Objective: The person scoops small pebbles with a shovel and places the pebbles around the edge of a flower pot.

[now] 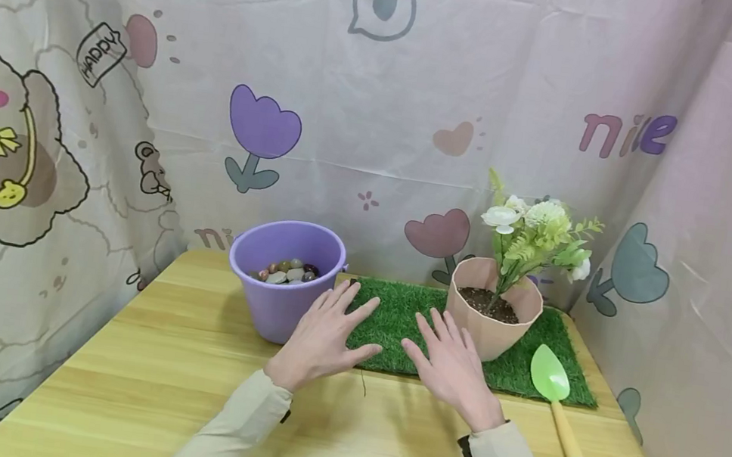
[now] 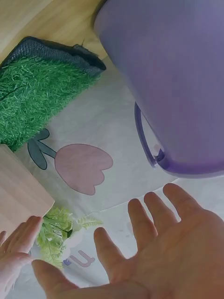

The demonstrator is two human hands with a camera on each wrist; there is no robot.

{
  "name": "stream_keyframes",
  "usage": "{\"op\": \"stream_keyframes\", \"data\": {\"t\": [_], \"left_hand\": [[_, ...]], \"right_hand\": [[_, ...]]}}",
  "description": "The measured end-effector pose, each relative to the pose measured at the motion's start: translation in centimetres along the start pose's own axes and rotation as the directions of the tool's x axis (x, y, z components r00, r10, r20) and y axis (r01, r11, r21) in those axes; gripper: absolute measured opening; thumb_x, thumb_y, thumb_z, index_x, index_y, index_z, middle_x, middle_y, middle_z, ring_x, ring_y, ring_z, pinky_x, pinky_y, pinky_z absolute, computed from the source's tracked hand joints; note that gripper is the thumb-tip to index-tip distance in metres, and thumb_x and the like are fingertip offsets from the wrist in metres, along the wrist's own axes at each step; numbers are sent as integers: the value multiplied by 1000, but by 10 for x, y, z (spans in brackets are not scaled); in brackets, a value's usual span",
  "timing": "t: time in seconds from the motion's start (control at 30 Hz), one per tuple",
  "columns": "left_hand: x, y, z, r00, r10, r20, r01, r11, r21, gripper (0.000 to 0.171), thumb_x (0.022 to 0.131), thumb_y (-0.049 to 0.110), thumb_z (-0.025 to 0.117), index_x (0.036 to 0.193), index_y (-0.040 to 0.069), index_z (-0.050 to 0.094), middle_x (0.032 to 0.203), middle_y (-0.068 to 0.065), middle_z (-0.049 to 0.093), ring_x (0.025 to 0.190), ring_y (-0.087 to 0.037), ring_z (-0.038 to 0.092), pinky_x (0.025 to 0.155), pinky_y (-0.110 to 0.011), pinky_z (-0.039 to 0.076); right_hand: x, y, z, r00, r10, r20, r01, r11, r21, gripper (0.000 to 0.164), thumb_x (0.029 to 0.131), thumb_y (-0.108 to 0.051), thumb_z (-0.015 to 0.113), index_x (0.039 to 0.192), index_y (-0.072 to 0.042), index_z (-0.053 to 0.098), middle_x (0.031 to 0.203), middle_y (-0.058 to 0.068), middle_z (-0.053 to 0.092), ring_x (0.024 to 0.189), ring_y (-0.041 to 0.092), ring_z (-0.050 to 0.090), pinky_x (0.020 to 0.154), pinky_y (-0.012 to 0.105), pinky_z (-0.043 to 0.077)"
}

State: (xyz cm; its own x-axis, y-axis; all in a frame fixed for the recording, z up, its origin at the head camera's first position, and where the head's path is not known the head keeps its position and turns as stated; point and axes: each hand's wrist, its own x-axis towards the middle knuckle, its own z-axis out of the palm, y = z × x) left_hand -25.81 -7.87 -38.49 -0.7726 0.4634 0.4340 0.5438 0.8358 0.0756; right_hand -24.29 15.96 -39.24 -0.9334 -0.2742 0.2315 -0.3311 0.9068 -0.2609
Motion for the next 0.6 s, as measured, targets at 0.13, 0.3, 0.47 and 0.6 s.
{"op": "stream_keyframes", "data": {"t": [0.13,0.3,0.47,0.6], "left_hand": [[3,-2,1,999,17,-50,-18,1000,-11,73,89,60,58,151,25,41,153,-16,40,144,-35,33,117,-53,33],[5,-4,3,996,20,-82,-22,1000,-16,71,88,56,61,149,23,44,151,-15,44,141,-35,38,116,-52,34],[7,-4,4,995,22,-98,-25,999,-28,67,90,53,62,148,22,46,149,-16,46,139,-35,40,115,-52,35],[9,-7,4,985,26,-171,-34,998,-49,59,89,44,65,140,16,55,143,-17,51,135,-35,46,114,-52,37]], "right_hand": [[0,0,-1,1000,16,-10,-16,1000,7,64,100,-54,39,148,-11,45,157,18,35,147,39,24,118,63,20],[1,1,-1,999,28,-35,-27,999,19,64,100,-54,41,145,-9,49,153,19,40,146,38,29,117,62,25],[1,3,-1,997,25,-69,-25,1000,-2,61,99,-52,44,141,-8,54,149,18,47,142,39,36,116,60,29],[3,5,0,995,12,-94,-13,1000,-8,59,98,-51,47,137,-7,57,144,18,52,137,39,43,112,59,34]]}}
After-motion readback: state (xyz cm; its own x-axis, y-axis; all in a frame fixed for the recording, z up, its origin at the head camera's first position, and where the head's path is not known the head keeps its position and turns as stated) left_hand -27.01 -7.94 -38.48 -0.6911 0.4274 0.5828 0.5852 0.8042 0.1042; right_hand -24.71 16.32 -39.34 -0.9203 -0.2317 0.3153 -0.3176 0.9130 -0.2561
